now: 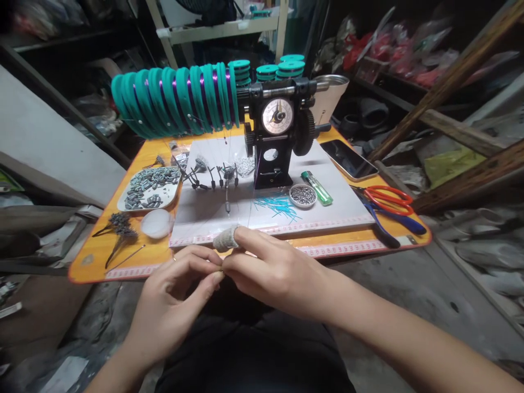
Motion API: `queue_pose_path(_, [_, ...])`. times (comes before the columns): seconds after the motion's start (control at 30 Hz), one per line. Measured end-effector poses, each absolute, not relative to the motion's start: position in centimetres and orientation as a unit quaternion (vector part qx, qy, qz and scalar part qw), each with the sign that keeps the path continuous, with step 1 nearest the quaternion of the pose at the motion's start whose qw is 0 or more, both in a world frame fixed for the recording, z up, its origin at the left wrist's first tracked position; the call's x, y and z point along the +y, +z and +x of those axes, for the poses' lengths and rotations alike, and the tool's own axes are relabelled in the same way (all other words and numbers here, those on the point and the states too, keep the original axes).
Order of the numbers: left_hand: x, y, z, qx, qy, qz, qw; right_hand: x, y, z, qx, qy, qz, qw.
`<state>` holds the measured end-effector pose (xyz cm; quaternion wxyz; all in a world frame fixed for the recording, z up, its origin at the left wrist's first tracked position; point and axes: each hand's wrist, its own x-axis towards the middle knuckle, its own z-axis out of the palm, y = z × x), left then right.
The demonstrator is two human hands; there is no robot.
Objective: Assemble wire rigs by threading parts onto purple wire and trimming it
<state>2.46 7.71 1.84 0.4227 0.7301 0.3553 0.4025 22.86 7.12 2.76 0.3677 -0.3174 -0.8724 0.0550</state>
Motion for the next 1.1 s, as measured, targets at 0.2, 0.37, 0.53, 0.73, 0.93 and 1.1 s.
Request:
queue_pose_path(0.2, [8.2,2.8,2.7,0.357,0.342,0.63,0.599,7.6,2.4,22.5,-0.863,0.04,-0.296,0.407])
queue_pose_path(0.37, [8.4,3.0,3.1,0.346,0.325,0.577,0.665,7.4,2.2,21.9,-0.839,0.063,-0.31,0.443])
queue_pose_path(0.53, [8.2,2.8,3.0,0.345,0.341,0.615,0.622,6.9,2.3,21.4,-0.814,0.076,-0.346,0.461])
queue_pose_path(0.73, [6.6,0.8,3.8,0.368,0.545,0.657,0.368,6.3,1.7,21.1,-0.763,-0.021,-0.412,0.498])
queue_pose_path(0.93, [6.2,-0.8,5.0,0.408,0.546,0.494,0.54,6.2,1.6,21.1,-0.738,-0.055,-0.427,0.519])
queue_pose_path(1.1, [7.1,0.6,6.1,0.346,0.428,0.227,0.804,5.8,1.2,21.1,-0.743,-0.078,-0.416,0.519])
